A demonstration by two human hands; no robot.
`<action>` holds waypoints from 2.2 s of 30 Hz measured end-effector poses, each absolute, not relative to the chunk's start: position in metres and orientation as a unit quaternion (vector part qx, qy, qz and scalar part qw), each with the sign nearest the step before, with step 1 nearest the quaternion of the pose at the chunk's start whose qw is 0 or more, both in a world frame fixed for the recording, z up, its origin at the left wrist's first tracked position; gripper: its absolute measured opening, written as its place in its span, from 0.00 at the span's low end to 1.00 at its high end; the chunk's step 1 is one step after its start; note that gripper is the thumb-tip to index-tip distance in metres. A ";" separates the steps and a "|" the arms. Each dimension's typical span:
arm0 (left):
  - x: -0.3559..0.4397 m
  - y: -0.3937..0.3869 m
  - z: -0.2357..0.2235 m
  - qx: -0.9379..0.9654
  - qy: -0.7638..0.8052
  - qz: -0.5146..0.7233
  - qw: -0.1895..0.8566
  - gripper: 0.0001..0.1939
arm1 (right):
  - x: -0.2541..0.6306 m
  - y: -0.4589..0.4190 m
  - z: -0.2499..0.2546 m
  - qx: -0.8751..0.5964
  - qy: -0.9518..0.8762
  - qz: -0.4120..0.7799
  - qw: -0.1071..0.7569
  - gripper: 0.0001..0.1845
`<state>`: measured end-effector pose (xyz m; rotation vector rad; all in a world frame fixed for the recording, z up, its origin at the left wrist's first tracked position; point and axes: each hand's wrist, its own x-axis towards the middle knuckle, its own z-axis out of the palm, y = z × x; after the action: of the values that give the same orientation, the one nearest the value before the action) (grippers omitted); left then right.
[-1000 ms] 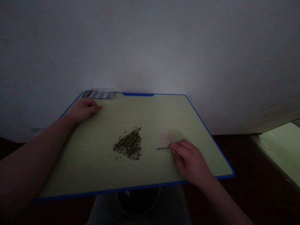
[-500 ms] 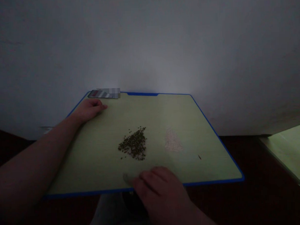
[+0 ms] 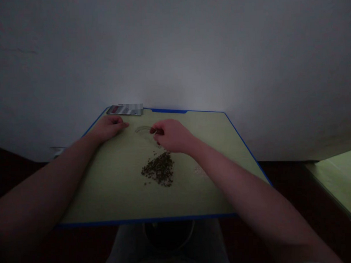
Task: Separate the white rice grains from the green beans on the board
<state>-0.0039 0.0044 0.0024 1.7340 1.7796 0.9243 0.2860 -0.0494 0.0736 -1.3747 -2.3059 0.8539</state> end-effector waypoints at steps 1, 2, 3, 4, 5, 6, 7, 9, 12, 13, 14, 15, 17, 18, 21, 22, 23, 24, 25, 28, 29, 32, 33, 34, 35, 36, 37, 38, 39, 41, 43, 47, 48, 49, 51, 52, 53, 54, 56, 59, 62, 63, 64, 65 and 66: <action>-0.004 0.005 0.002 0.635 0.649 0.341 0.244 0.17 | 0.283 -0.035 0.071 -0.496 -0.800 0.305 0.146 0.13; -0.005 0.005 0.002 0.635 0.648 0.342 0.245 0.17 | 0.283 -0.022 0.069 -0.508 -0.793 0.307 0.136 0.14; -0.006 0.005 0.001 0.636 0.647 0.343 0.245 0.17 | 0.286 -0.011 0.067 -0.523 -0.785 0.307 0.127 0.14; -0.006 0.005 0.000 0.637 0.645 0.344 0.244 0.17 | 0.291 -0.002 0.065 -0.540 -0.775 0.305 0.119 0.15; -0.007 0.006 0.000 0.637 0.644 0.346 0.244 0.17 | 0.299 0.005 0.064 -0.557 -0.765 0.303 0.111 0.16; -0.008 0.007 -0.001 0.638 0.642 0.347 0.246 0.17 | 0.307 0.010 0.063 -0.575 -0.755 0.300 0.101 0.18; -0.008 0.007 -0.002 0.638 0.639 0.349 0.249 0.18 | 0.317 0.012 0.062 -0.587 -0.746 0.301 0.087 0.18; -0.010 0.009 -0.003 0.638 0.635 0.352 0.255 0.18 | 0.332 0.012 0.059 -0.601 -0.737 0.304 0.054 0.17; -0.011 0.010 -0.004 0.637 0.634 0.355 0.258 0.18 | 0.339 0.007 0.054 -0.596 -0.743 0.305 0.004 0.17; -0.011 0.010 -0.004 0.636 0.635 0.355 0.258 0.18 | 0.336 0.005 0.053 -0.589 -0.749 0.303 -0.008 0.17; -0.010 0.010 -0.003 0.634 0.637 0.353 0.259 0.18 | 0.331 0.003 0.052 -0.580 -0.757 0.300 -0.019 0.18; -0.010 0.010 -0.003 0.633 0.639 0.351 0.260 0.18 | 0.323 0.003 0.052 -0.569 -0.767 0.295 -0.028 0.18; -0.008 0.009 -0.001 0.632 0.644 0.346 0.259 0.17 | 0.305 0.002 0.054 -0.545 -0.789 0.280 -0.048 0.19; -0.008 0.009 -0.001 0.633 0.644 0.344 0.257 0.17 | 0.296 0.002 0.055 -0.531 -0.801 0.270 -0.057 0.20; -0.007 0.008 0.000 0.636 0.642 0.345 0.255 0.17 | 0.274 0.000 0.061 -0.479 -0.842 0.234 -0.078 0.22; -0.007 0.008 0.000 0.635 0.642 0.346 0.254 0.18 | 0.269 -0.002 0.063 -0.461 -0.855 0.224 -0.083 0.23; -0.008 0.009 -0.001 0.634 0.643 0.347 0.254 0.18 | 0.265 -0.004 0.065 -0.443 -0.865 0.216 -0.089 0.23; -0.008 0.009 -0.001 0.634 0.644 0.346 0.253 0.18 | 0.262 -0.007 0.066 -0.428 -0.874 0.209 -0.094 0.24; -0.008 0.009 -0.002 0.634 0.645 0.346 0.251 0.18 | 0.261 -0.009 0.066 -0.415 -0.881 0.204 -0.099 0.24; -0.009 0.009 -0.003 0.636 0.643 0.346 0.250 0.18 | 0.263 -0.017 0.067 -0.391 -0.892 0.198 -0.110 0.22; -0.009 0.009 -0.003 0.637 0.641 0.347 0.251 0.18 | 0.265 -0.019 0.066 -0.386 -0.894 0.199 -0.111 0.22; -0.009 0.008 -0.002 0.639 0.637 0.350 0.252 0.18 | 0.274 -0.025 0.064 -0.379 -0.895 0.211 -0.107 0.21; -0.008 0.008 -0.002 0.640 0.636 0.350 0.252 0.19 | 0.277 -0.027 0.064 -0.379 -0.893 0.218 -0.104 0.21; -0.008 0.008 -0.002 0.640 0.636 0.350 0.252 0.19 | 0.280 -0.029 0.064 -0.380 -0.891 0.226 -0.101 0.20; -0.008 0.008 -0.001 0.639 0.637 0.350 0.252 0.19 | 0.283 -0.031 0.065 -0.384 -0.888 0.234 -0.096 0.20; -0.007 0.007 0.000 0.637 0.640 0.349 0.253 0.19 | 0.286 -0.034 0.066 -0.388 -0.885 0.241 -0.091 0.20; -0.006 0.007 0.000 0.634 0.642 0.348 0.254 0.18 | 0.289 -0.036 0.067 -0.393 -0.882 0.246 -0.084 0.19; -0.005 0.006 0.001 0.630 0.646 0.347 0.256 0.18 | 0.293 -0.038 0.068 -0.398 -0.879 0.250 -0.079 0.19; -0.005 0.006 0.001 0.626 0.650 0.346 0.257 0.17 | 0.298 -0.040 0.070 -0.404 -0.876 0.254 -0.071 0.18; -0.003 0.005 0.002 0.623 0.654 0.344 0.255 0.17 | 0.308 -0.040 0.072 -0.430 -0.862 0.266 -0.046 0.17; -0.003 0.004 0.003 0.625 0.654 0.344 0.250 0.17 | 0.319 -0.036 0.072 -0.464 -0.842 0.276 -0.017 0.17; -0.004 0.004 0.003 0.631 0.653 0.342 0.242 0.18 | 0.338 -0.024 0.065 -0.513 -0.820 0.255 0.007 0.18; -0.004 0.004 0.003 0.631 0.653 0.341 0.243 0.18 | 0.340 -0.022 0.062 -0.522 -0.817 0.245 0.009 0.18; -0.004 0.005 0.002 0.629 0.654 0.342 0.244 0.18 | 0.342 -0.021 0.060 -0.530 -0.815 0.237 0.009 0.19; -0.004 0.005 0.001 0.625 0.655 0.343 0.249 0.17 | 0.343 -0.023 0.057 -0.540 -0.811 0.227 0.006 0.19; -0.005 0.006 0.001 0.624 0.655 0.345 0.249 0.17 | 0.342 -0.026 0.056 -0.542 -0.810 0.225 0.004 0.19; -0.005 0.006 0.000 0.625 0.654 0.346 0.250 0.17 | 0.342 -0.029 0.055 -0.543 -0.809 0.226 0.002 0.19; -0.005 0.006 0.000 0.626 0.653 0.346 0.250 0.17 | 0.341 -0.034 0.054 -0.544 -0.808 0.227 0.000 0.19; -0.005 0.007 0.000 0.626 0.654 0.345 0.249 0.17 | 0.339 -0.044 0.054 -0.545 -0.806 0.231 0.000 0.19; -0.005 0.007 0.000 0.620 0.662 0.340 0.249 0.18 | 0.338 -0.063 0.052 -0.547 -0.801 0.241 0.004 0.19; -0.005 0.007 0.000 0.620 0.660 0.340 0.253 0.18 | 0.342 -0.082 0.050 -0.548 -0.795 0.259 0.014 0.19; -0.005 0.007 0.000 0.621 0.658 0.342 0.253 0.18 | 0.346 -0.089 0.050 -0.548 -0.790 0.273 0.023 0.20; -0.004 0.006 0.000 0.622 0.657 0.343 0.254 0.18 | 0.350 -0.096 0.050 -0.549 -0.781 0.295 0.039 0.20; -0.004 0.006 0.000 0.621 0.656 0.346 0.253 0.18 | 0.355 -0.102 0.050 -0.551 -0.770 0.317 0.060 0.19; -0.003 0.005 0.001 0.620 0.658 0.346 0.252 0.17 | 0.360 -0.109 0.050 -0.552 -0.761 0.331 0.082 0.19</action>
<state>-0.0030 0.0052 0.0011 1.6853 1.7888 0.9421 0.3602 -0.1092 0.0500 -1.6503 -2.2733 0.9890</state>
